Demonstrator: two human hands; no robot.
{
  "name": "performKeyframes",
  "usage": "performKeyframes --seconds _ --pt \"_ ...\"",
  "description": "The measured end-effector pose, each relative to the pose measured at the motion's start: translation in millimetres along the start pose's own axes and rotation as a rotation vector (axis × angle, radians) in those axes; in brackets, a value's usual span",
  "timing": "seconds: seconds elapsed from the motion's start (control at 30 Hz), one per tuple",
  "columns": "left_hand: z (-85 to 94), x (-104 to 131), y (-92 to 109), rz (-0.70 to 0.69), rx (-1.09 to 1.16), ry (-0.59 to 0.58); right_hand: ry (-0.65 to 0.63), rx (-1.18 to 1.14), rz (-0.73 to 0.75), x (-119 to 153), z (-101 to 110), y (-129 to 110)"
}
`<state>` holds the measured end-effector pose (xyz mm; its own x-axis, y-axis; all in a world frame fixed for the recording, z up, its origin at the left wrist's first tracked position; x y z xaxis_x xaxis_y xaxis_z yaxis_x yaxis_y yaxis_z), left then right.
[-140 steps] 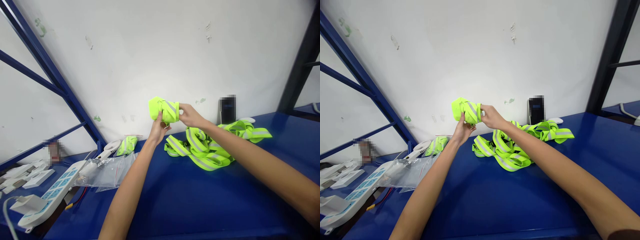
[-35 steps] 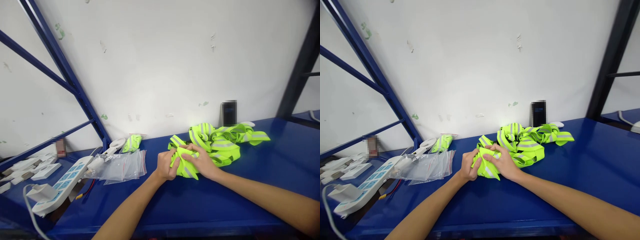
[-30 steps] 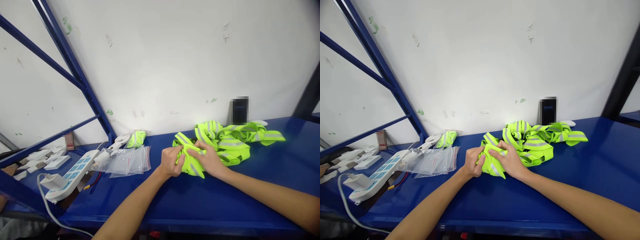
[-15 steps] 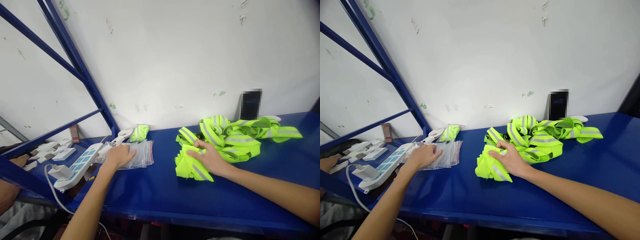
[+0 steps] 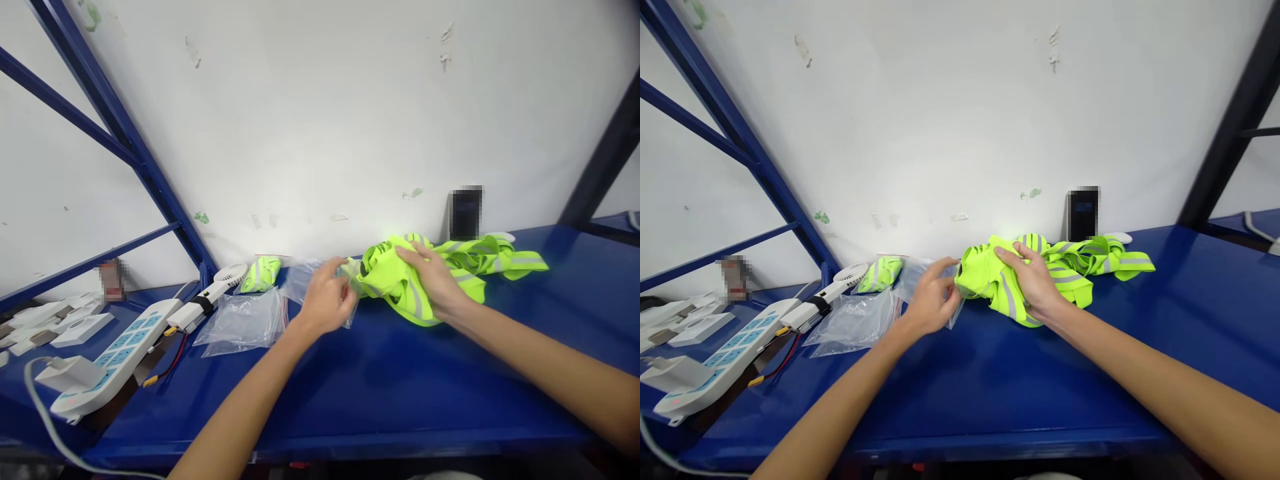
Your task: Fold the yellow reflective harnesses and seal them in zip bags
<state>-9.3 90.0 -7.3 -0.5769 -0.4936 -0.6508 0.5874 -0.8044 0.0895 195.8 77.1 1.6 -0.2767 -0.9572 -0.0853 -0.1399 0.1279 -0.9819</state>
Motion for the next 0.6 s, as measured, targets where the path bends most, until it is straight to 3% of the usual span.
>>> performKeyframes --seconds 0.07,0.13,0.23,0.3,0.43,0.6 --pt "-21.5 3.5 2.2 0.02 0.15 0.018 -0.047 -0.047 -0.133 -0.6 -3.9 7.4" --pt "-28.6 9.3 3.5 0.048 0.253 0.105 -0.102 -0.016 -0.147 -1.0 -6.1 15.1" --pt "-23.8 17.1 6.9 0.129 0.269 0.292 -0.121 0.1 0.0 -3.4 -3.8 23.1" --pt "-19.3 20.1 9.8 0.145 0.208 0.345 -0.096 0.203 0.149 -5.3 -0.8 24.7" --pt "-13.6 21.4 11.7 -0.002 0.109 0.254 -0.04 0.352 0.364 -5.9 2.9 20.4" --pt "-3.6 19.7 4.0 -0.182 0.084 -0.009 0.037 0.383 0.442 -5.8 6.5 13.0"
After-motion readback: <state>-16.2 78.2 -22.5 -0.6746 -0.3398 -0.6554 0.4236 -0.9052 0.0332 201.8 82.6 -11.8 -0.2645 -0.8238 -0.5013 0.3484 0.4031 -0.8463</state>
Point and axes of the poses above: each hand's wrist, its own x-axis away from the middle knuckle, its own z-axis out of the back of the hand, y = z × x, the point moved 1 cm from there along -x, towards the middle knuckle, and after that the axes turned 7 degrees about -z, right-handed, at the moved point
